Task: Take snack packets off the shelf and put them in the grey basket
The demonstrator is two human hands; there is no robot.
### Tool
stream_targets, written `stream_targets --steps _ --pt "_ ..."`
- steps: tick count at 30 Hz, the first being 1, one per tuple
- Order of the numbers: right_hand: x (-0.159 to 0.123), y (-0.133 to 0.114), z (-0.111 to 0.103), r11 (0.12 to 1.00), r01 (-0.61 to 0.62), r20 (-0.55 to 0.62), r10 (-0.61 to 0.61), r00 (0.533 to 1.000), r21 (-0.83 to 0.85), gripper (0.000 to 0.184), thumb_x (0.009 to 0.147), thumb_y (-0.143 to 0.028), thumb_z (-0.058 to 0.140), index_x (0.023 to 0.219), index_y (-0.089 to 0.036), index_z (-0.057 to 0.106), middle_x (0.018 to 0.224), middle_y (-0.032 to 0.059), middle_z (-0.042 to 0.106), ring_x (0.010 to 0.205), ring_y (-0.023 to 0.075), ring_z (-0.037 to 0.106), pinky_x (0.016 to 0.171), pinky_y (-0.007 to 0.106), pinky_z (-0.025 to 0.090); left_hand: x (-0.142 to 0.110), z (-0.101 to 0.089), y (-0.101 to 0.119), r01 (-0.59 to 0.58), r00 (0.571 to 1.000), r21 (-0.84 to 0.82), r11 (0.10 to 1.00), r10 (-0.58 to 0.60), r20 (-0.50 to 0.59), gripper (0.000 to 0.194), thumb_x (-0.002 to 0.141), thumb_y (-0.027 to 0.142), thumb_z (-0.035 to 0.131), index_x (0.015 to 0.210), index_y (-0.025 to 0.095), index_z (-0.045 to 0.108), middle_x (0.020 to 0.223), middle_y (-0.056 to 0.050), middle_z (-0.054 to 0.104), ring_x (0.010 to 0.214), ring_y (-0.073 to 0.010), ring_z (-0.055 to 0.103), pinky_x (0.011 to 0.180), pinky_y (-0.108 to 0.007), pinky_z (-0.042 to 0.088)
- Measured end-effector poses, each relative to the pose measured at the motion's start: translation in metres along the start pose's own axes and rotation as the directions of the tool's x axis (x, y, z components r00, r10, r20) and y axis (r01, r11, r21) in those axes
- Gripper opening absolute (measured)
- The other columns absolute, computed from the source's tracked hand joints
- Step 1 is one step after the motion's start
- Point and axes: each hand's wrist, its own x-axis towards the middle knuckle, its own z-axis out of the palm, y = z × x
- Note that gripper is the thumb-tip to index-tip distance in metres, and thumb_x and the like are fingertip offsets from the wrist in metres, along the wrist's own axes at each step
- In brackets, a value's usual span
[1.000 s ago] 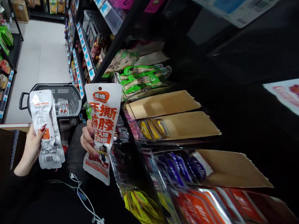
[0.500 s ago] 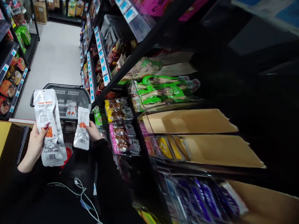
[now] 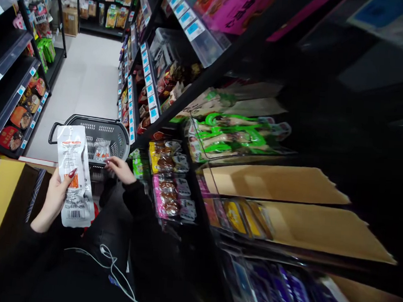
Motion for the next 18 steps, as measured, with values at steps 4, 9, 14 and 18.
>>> stream_targets --steps 4,9,14,18 --pt "-0.076 -0.025 0.026 0.918 0.395 -0.077 -0.392 0.917 0.029 0.021 0.084 -0.037 0.056 0.092 -0.018 0.061 0.085 0.0033 0.066 0.077 0.0147 0.062 0.071 0.027 0.049 0.0 0.014 -0.006 0.045 0.997 0.045 0.998 -0.048 0.062 0.046 0.068 0.037 0.077 0.106 0.015 0.062 0.099 -0.008 0.07 0.083 -0.0195 0.066 0.076 -0.029 0.05" --pt "-0.11 -0.037 0.036 0.94 0.329 -0.228 -0.341 0.912 -0.087 0.018 0.078 -0.035 0.063 0.082 -0.019 0.056 0.069 -0.0015 0.054 0.061 0.0121 0.051 0.059 0.024 0.042 -0.005 0.031 -0.009 0.063 0.987 0.027 0.998 -0.066 0.148 0.04 0.067 0.035 0.078 0.099 0.014 0.064 0.089 -0.006 0.07 0.074 -0.0165 0.064 0.069 -0.026 0.05" --pt "-0.114 -0.034 0.042 0.917 0.34 -0.421 -0.397 0.815 -0.208 0.017 0.081 -0.032 0.059 0.093 -0.02 0.056 0.081 0.0019 0.054 0.063 0.0136 0.05 0.064 0.028 0.043 -0.007 0.035 -0.012 0.058 0.981 0.06 0.997 -0.068 0.182 0.04 0.065 0.034 0.079 0.097 0.015 0.066 0.086 -0.006 0.07 0.074 -0.0175 0.064 0.069 -0.026 0.05" --pt "-0.116 -0.035 0.045 0.891 0.392 -0.391 -0.453 0.801 -0.229 0.016 0.086 -0.031 0.051 0.074 -0.021 0.051 0.071 0.0002 0.05 0.064 0.0145 0.049 0.063 0.027 0.039 -0.009 0.037 -0.014 0.068 0.975 0.134 0.989 -0.095 0.202 0.044 0.059 0.031 0.082 0.096 0.014 0.066 0.086 -0.006 0.07 0.077 -0.0194 0.064 0.072 -0.027 0.05"
